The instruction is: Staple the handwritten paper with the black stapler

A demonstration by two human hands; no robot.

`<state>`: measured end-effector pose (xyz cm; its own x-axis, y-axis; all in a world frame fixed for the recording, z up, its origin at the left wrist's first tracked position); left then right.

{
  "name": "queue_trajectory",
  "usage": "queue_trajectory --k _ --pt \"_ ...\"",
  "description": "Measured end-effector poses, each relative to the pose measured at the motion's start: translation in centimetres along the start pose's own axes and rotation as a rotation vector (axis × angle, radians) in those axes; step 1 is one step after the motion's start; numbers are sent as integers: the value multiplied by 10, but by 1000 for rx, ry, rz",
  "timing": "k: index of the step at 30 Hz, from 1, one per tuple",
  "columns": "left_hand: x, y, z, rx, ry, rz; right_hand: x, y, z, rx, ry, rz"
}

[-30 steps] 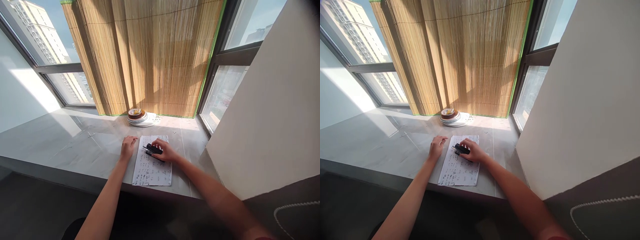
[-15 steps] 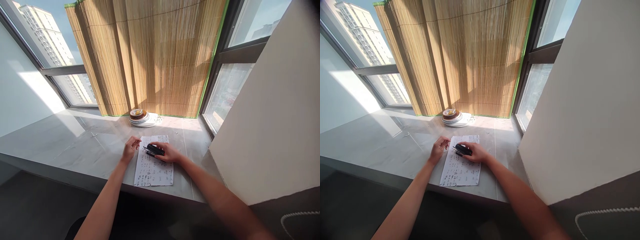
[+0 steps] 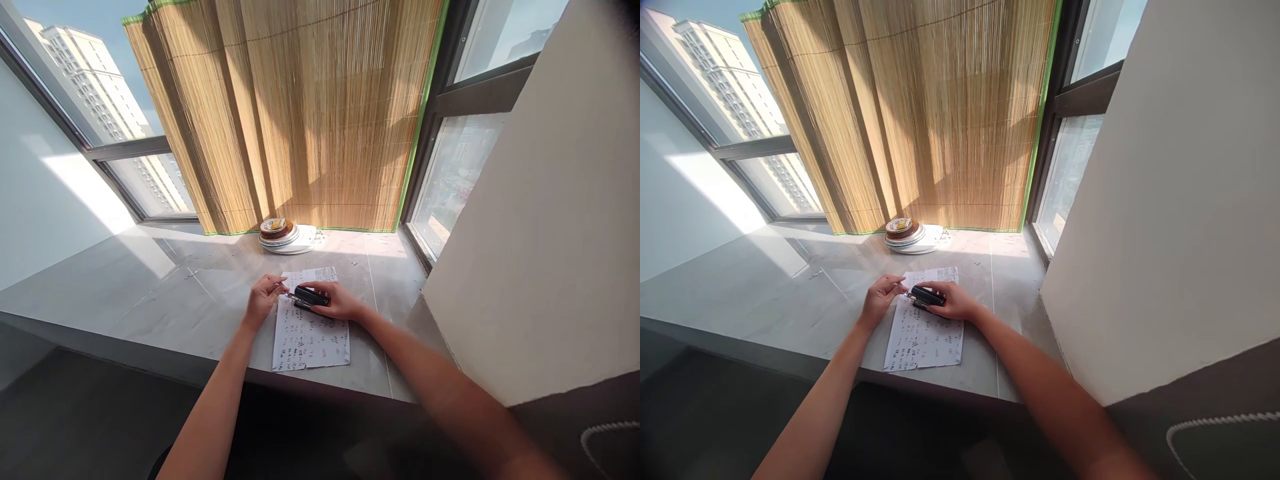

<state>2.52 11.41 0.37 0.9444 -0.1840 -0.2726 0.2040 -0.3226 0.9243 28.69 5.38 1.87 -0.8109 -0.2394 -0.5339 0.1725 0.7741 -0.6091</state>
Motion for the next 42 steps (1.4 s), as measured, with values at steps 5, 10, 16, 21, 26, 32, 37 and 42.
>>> queue_trajectory --k 5,10,16,21,26,32,37,42 --pt "0 3 0 -1 -2 1 1 1 0 -32 15 11" --pt "-1 7 0 55 16 -191 0 0 -1 -36 18 12" --pt "2 11 -1 92 -17 -286 0 -1 -1 -36 25 4" --pt "4 11 0 93 -76 -312 0 0 -1 -43 31 -1" --pt "3 12 1 128 -104 -345 0 1 0 -69 23 -1" --pt "3 15 2 154 -119 -391 0 0 -1 -59 23 -1" --pt "2 13 1 157 -108 -428 0 -2 -2 -61 25 -10" --pt "2 9 -1 221 -110 -416 0 1 0 -63 37 16"
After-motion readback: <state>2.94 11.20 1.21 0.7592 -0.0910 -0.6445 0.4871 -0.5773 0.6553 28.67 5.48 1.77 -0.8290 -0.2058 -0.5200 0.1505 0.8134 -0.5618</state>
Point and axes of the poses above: each hand's wrist, its own z-axis away from the middle knuckle, its own x-axis out of the palm, y = z × x, the point moved 1 cm from there along -z, towards the middle knuckle, and after that the axes turned 12 degrees about -x, right-handed, at the moved point
